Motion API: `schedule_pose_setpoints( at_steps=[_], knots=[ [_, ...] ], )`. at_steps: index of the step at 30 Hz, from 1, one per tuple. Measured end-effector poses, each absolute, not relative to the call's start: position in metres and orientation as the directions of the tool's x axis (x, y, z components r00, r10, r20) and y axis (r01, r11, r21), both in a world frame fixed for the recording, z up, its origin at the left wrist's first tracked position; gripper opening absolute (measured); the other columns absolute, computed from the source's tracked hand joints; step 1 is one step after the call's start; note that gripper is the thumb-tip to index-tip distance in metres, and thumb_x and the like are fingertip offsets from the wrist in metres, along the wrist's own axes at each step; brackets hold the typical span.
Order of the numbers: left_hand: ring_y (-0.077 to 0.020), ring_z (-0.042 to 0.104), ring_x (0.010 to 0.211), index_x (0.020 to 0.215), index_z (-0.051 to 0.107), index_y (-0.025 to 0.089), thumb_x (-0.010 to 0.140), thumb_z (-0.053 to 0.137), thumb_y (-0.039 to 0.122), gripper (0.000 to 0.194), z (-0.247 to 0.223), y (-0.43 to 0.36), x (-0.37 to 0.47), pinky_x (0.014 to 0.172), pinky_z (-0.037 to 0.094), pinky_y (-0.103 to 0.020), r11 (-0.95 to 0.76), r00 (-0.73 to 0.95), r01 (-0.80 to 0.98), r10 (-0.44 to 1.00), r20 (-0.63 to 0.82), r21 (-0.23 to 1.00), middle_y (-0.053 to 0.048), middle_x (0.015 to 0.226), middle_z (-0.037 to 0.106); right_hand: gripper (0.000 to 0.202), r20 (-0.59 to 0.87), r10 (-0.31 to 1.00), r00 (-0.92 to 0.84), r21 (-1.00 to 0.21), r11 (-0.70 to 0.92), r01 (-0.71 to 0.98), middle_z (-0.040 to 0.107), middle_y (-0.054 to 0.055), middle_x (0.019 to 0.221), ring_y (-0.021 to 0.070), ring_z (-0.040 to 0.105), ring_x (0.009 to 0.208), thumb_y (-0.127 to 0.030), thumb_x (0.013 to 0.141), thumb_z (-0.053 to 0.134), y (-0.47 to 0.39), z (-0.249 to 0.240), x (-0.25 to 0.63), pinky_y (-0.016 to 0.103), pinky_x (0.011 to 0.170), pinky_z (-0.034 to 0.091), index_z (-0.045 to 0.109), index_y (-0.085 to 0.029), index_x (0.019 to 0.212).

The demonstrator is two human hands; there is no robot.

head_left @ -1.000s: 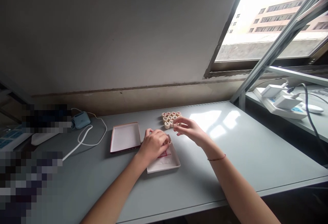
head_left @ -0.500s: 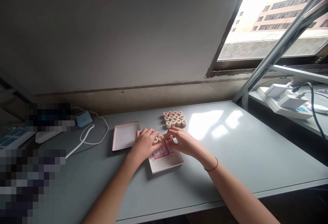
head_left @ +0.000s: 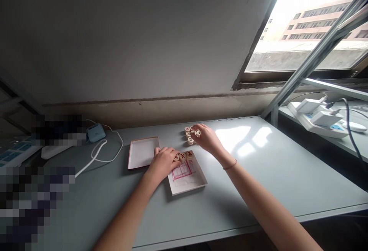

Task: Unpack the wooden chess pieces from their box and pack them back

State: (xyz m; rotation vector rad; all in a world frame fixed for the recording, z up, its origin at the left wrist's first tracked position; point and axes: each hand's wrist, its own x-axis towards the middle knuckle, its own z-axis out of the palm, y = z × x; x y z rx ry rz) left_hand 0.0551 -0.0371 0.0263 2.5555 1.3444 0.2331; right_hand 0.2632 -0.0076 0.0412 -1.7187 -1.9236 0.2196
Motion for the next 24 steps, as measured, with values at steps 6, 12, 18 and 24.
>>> schedule_pose_setpoints(
  at_steps=[6,12,18,24],
  knots=[
    [-0.0235,0.058,0.1,0.108,0.064,0.023,0.089,0.059,0.033,0.022,0.023,-0.037,0.054,0.085,0.034,-0.038,-0.557,0.569,0.782,0.821,0.044,0.279,-0.005,0.105,0.067,0.024,-0.002,1.0,-0.028,-0.131,0.027,0.991,0.066,0.014,0.103,0.0259,0.065,0.089,-0.027,0.086,0.053,0.048,0.048,0.235,0.029,0.065,0.044,0.064,-0.019,0.105],
    [-0.0255,0.057,0.102,0.116,0.061,0.026,0.081,0.066,0.045,0.04,0.026,-0.039,0.051,0.087,0.036,-0.041,-0.533,0.542,0.79,0.838,0.061,0.303,-0.005,0.113,0.065,0.022,-0.126,0.992,-0.004,-0.074,-0.006,0.997,0.069,0.018,0.097,0.0278,0.067,0.092,-0.008,0.079,0.057,0.067,0.042,0.222,0.029,0.069,0.047,0.069,-0.014,0.096],
    [-0.0288,0.055,0.11,0.127,0.055,0.026,0.084,0.061,0.049,0.049,0.025,-0.034,0.048,0.089,0.042,-0.044,-0.476,0.427,0.805,0.879,0.211,0.354,-0.008,0.12,0.061,0.024,-0.058,0.997,-0.051,-0.139,0.042,0.989,0.069,0.015,0.105,0.0265,0.067,0.095,-0.018,0.085,0.057,0.059,0.056,0.221,0.029,0.073,0.049,0.067,-0.016,0.106],
    [-0.0201,0.061,0.102,0.136,0.045,0.027,0.092,0.054,0.032,0.045,0.019,-0.03,0.051,0.088,0.05,-0.033,-0.555,0.315,0.587,0.827,0.466,0.589,-0.007,0.12,0.058,0.033,0.053,0.955,-0.293,-0.856,0.195,0.479,0.07,0.008,0.096,0.0128,0.064,0.061,-0.039,0.085,0.058,0.001,0.065,0.22,0.023,0.05,0.05,0.064,-0.018,0.109]
  ],
)
